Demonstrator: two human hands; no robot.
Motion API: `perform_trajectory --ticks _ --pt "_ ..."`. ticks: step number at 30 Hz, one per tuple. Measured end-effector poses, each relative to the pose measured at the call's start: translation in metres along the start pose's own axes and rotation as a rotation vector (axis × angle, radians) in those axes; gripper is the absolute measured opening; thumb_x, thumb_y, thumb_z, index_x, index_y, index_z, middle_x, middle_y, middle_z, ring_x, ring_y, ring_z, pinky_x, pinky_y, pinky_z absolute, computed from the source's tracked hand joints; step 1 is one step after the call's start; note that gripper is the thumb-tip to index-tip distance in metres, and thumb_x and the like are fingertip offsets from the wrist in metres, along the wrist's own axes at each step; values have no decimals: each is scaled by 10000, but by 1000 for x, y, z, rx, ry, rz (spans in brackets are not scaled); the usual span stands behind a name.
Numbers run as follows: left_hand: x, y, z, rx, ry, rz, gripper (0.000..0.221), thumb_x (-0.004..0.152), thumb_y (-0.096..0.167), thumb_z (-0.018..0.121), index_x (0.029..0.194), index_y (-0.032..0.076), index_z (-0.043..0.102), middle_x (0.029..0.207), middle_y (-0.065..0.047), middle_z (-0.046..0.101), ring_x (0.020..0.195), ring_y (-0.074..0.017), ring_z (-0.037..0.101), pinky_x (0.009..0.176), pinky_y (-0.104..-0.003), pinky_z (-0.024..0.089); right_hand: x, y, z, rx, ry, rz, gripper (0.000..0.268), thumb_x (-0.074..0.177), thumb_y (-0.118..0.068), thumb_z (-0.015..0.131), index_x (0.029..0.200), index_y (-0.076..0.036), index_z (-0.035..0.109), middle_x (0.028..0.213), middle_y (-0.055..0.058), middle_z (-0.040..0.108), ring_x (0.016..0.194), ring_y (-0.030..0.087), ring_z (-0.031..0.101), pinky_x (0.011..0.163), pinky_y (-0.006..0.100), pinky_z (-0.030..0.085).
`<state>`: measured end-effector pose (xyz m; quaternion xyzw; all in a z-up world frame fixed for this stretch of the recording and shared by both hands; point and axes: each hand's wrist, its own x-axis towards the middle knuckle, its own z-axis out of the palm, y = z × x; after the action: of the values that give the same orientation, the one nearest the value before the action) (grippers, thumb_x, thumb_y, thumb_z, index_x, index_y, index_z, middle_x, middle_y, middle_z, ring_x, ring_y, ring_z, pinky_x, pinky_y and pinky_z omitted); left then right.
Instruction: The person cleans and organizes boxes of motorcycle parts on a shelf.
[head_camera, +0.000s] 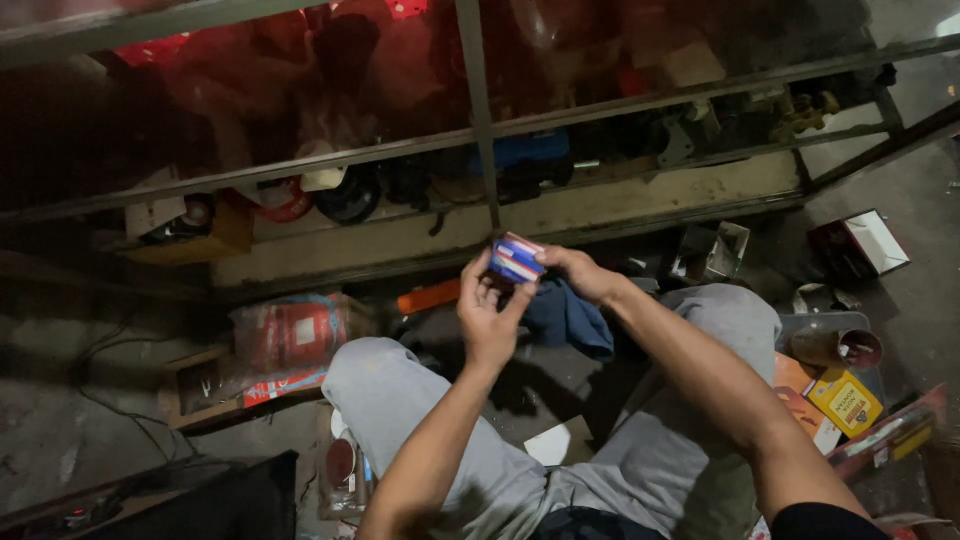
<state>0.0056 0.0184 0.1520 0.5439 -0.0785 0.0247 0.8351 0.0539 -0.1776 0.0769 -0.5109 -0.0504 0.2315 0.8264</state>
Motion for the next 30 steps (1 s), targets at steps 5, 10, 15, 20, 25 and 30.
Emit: perform_trajectory --ticks 5,10,15,20,25,30 --pt "8 11 -9 226 -66 62 832 744 66 903 1367 7 354 1269 -124 561 1160 -197 589 1018 -343 497 -6 -30 42 -187 -23 49 664 980 -297 563 1573 -48 399 1402 81 606 1217 177 577 1078 332 436" --pt "27 1 -40 162 -47 127 685 809 42 888 1341 -39 464 1278 -137 608 1211 -230 601 1115 -374 467 -5 -44 15 -491 -85 -71 526 1156 -387 465 1277 67 702 1203 145 735 1143 206 654 1068 345 495" --pt "31 6 -46 187 -101 117 680 828 86 867 1382 -55 499 1317 -148 632 1215 -224 627 1101 -371 491 -18 -89 18 -112 304 -261 485 1071 -435 475 1313 -62 669 1038 69 678 995 201 616 936 351 489" --pt "21 15 -29 294 -187 -73 698 800 139 887 1380 -66 557 1250 -180 703 1114 -235 693 1001 -357 565 -25 -79 21 435 394 -482 447 1168 -444 510 1311 -52 670 1021 32 586 961 199 539 880 362 462" --pt "20 -19 -34 350 -268 -5 737 786 97 894 1403 -78 530 1300 -161 662 1170 -228 663 1033 -361 550 -36 -64 64 -426 443 -627 492 960 -301 672 1386 -71 586 1328 96 619 1231 257 581 1088 401 445" --pt "24 -22 -42 66 -212 -82 720 817 62 871 1429 -75 517 1262 -123 649 1140 -212 645 989 -357 543 -39 -85 100 -865 219 -670 548 916 -246 721 1399 -42 561 1357 164 612 1259 296 593 1075 406 451"
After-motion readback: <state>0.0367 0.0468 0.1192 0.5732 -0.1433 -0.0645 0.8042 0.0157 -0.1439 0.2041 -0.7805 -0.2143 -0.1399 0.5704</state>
